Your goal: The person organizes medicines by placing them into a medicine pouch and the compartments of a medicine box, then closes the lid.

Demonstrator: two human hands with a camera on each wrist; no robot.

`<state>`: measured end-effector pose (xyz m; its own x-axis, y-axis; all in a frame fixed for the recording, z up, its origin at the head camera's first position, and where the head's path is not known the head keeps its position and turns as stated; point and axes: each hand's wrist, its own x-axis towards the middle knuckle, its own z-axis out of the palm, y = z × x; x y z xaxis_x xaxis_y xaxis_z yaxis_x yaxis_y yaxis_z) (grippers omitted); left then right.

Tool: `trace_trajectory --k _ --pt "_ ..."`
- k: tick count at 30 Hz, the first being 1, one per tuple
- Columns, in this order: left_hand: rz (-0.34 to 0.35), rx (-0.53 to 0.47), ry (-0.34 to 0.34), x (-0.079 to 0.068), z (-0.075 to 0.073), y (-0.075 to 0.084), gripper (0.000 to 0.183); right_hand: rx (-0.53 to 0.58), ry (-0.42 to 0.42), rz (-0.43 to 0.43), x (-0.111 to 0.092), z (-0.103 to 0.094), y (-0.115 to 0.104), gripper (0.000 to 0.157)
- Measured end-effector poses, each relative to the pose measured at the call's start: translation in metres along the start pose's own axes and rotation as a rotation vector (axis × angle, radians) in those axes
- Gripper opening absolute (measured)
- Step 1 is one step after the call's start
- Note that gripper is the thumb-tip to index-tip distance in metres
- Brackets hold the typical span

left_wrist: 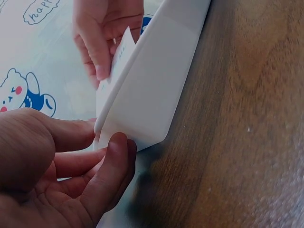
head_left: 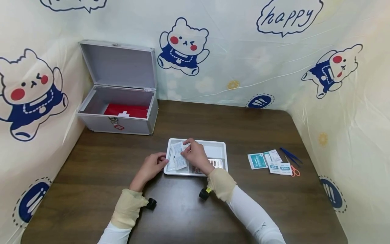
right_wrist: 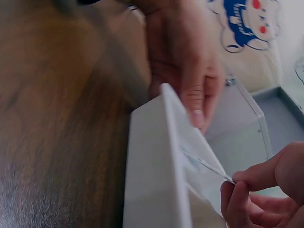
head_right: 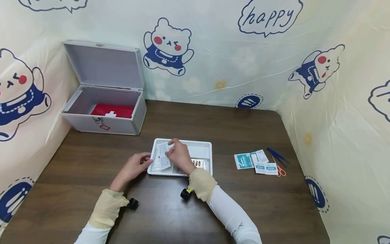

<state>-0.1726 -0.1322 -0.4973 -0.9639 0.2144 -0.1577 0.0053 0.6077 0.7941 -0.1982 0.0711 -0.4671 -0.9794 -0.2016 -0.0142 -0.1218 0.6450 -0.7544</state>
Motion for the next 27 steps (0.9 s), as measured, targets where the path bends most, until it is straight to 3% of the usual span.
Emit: trace_trajectory --k 5,9,13,20,24,27 --pt "-0.003 0.004 -0.011 0.001 0.001 0.001 0.034 -0.111 0.0 -0.027 -0.003 0.008 -0.003 0.036" --pt "-0.002 -0.001 -0.005 0.002 0.001 0.001 0.034 -0.185 -0.042 -0.068 -0.003 0.009 -0.004 0.024" --pt "-0.002 0.003 -0.001 0.002 0.001 0.0 0.035 -0.247 -0.03 -0.145 -0.006 0.002 -0.005 0.014" --pt "-0.007 0.023 -0.001 0.003 0.001 0.003 0.036 -0.207 0.009 -0.229 -0.017 -0.041 -0.001 0.009" --pt "-0.007 0.03 -0.007 0.001 0.002 0.004 0.035 -0.155 0.024 -0.209 -0.022 -0.077 0.016 0.01" --pt "-0.011 0.032 -0.006 0.001 0.001 0.004 0.036 -0.178 0.02 -0.168 -0.027 -0.107 0.033 0.014"
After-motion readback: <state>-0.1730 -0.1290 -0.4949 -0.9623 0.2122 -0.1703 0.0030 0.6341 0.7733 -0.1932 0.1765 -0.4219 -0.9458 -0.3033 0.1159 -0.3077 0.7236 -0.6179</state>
